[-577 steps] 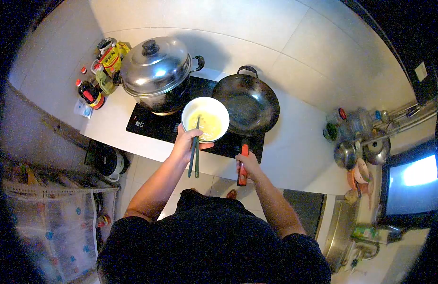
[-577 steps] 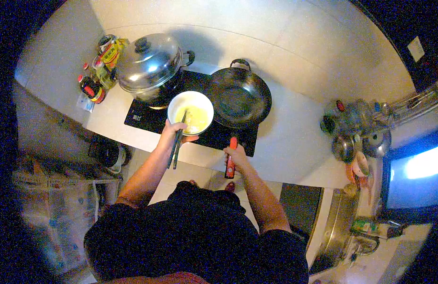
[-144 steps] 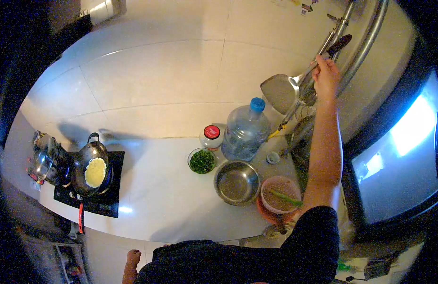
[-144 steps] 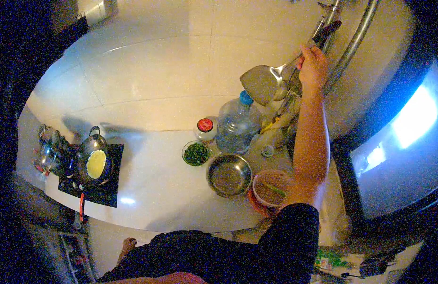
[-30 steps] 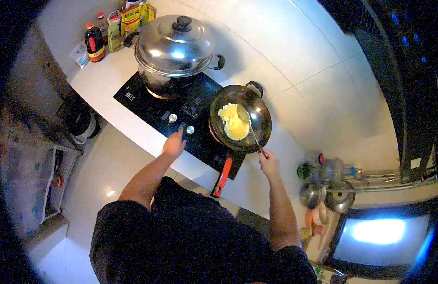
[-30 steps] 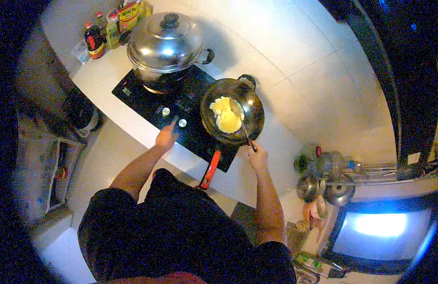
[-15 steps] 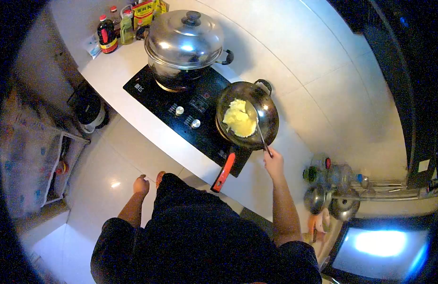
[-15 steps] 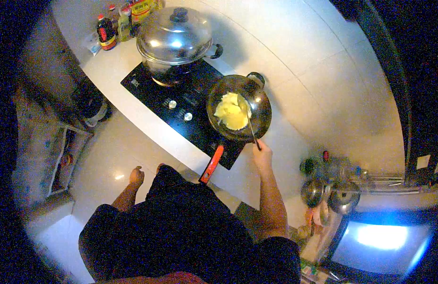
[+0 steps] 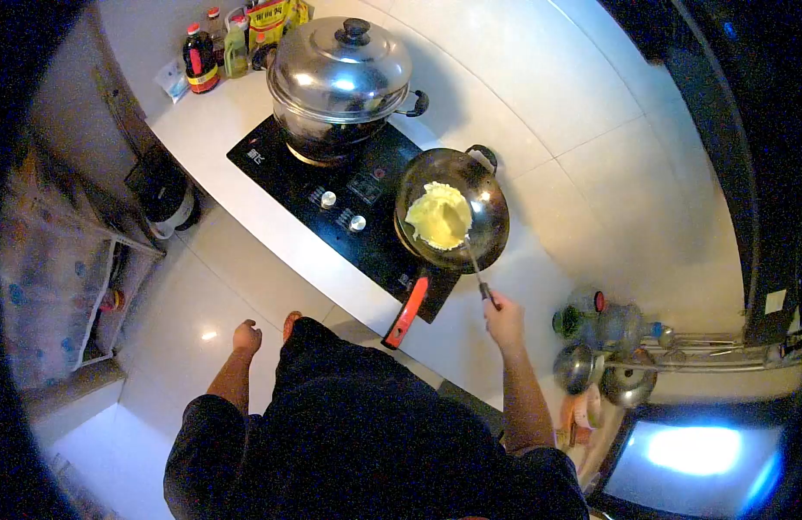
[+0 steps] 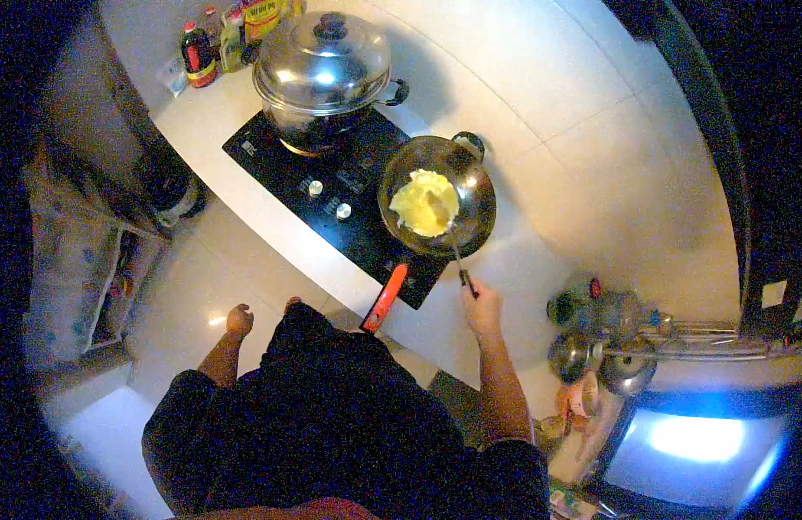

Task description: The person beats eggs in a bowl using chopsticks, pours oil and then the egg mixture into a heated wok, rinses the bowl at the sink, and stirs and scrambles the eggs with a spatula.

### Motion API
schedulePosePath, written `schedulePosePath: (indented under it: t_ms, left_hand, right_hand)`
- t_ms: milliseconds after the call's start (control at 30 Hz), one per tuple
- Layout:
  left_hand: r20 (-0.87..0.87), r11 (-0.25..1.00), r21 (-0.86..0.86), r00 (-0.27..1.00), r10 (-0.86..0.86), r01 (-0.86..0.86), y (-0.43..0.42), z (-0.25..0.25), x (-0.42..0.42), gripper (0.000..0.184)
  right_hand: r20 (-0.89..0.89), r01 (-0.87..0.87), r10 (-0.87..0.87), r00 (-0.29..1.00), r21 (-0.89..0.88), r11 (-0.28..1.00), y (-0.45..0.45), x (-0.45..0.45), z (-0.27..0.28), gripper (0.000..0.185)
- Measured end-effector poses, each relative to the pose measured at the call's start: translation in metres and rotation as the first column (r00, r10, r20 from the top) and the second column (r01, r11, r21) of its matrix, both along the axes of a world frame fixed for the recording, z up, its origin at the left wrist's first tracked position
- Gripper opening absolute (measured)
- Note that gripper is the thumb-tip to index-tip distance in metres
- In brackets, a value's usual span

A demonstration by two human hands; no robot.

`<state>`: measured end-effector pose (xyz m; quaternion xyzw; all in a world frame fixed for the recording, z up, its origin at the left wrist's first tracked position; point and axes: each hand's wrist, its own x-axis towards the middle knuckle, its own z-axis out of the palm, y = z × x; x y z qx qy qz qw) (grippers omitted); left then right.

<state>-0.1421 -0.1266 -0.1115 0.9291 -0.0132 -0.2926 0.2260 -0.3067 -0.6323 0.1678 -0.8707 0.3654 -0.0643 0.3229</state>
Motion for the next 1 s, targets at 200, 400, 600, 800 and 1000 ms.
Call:
schedulePosePath:
  t_ms: [200,400,600,800,1000]
  left_hand:
    - [-0.028,0.992,0.080,0.995,-0.097,0.099,-0.010,-0.005,-0.001,0.035]
    - [-0.054,0.998,-0.055,0.998,0.038,-0.041,-0.007,-0.007,0.009,0.037]
    - [-0.047,0.974,0.124,0.981,-0.186,0.190,0.013,-0.037,0.003,0.033]
    - [-0.106,0.959,0.116,0.963,-0.246,0.258,0.008,-0.059,0.009,0.032]
    - [-0.050,0.995,0.001,0.994,-0.100,0.100,-0.012,-0.050,0.004,0.031]
  right_hand:
    - [0.161,-0.014,0.028,0.987,-0.088,0.996,0.005,0.040,-0.009,0.025]
    - [-0.012,-0.044,0.044,0.999,-0.042,0.998,0.009,0.003,0.012,0.028]
    - [0.143,-0.030,0.070,0.987,-0.262,0.965,-0.016,0.064,0.003,0.032]
    - [-0.249,-0.201,0.082,0.965,-0.499,0.843,-0.008,0.094,0.017,0.035]
    - [-0.309,-0.329,0.200,0.930,-0.456,0.827,-0.008,0.040,0.061,0.034]
